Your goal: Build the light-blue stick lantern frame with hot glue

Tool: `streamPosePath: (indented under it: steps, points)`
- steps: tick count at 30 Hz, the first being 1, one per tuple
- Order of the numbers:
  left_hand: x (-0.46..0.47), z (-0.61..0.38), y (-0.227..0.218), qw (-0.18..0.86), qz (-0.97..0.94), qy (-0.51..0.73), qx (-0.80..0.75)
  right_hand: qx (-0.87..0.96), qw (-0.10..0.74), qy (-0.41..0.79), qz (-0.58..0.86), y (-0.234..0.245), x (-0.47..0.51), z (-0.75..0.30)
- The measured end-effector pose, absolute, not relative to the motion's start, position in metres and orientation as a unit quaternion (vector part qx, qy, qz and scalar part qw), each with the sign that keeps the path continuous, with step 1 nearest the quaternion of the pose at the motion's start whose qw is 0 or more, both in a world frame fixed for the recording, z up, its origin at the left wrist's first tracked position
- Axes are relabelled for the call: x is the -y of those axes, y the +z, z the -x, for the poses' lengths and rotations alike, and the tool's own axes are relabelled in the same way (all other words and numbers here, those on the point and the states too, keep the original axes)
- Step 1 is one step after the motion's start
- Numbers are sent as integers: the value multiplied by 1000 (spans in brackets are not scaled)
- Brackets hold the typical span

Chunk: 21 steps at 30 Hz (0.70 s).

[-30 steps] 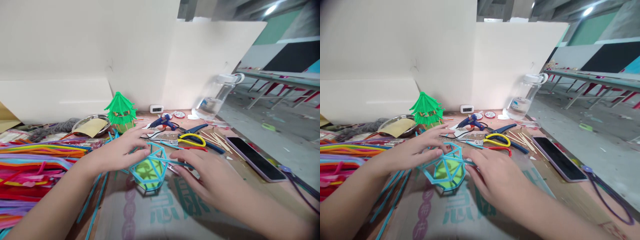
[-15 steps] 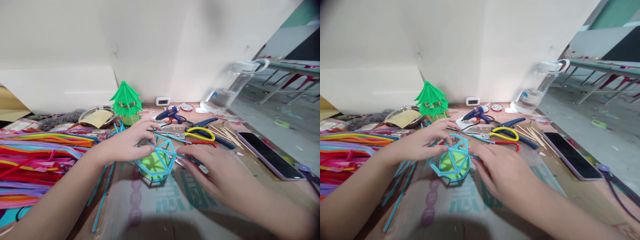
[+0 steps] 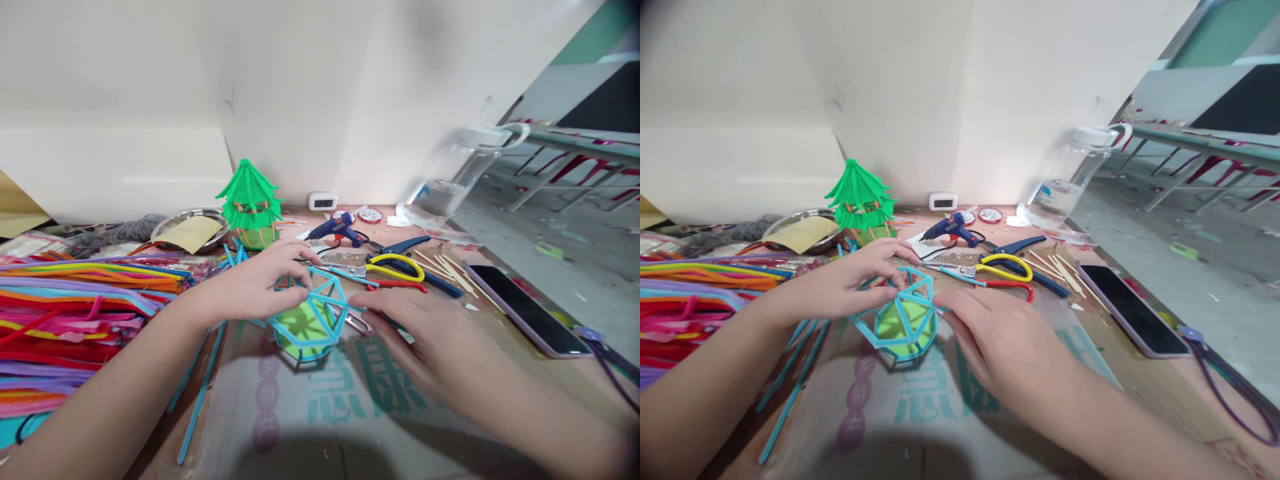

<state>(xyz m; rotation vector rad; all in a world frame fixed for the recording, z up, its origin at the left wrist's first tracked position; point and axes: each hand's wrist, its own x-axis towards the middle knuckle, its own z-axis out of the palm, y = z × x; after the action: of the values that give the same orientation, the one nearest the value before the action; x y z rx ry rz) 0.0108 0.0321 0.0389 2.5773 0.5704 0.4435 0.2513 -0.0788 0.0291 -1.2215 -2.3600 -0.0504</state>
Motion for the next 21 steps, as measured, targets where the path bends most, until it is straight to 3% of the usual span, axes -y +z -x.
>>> streamPosePath:
  steps: [4,13,21]
  points:
    - [-31,-6,41,231,-934,165,-216,860,244,-18,448,30,78,-250]
    - [-39,4,48,343,-875,225,-257,858,240,18,453,25,80,-248]
    - [-35,36,50,255,-796,371,-406,836,264,121,466,40,82,-243]
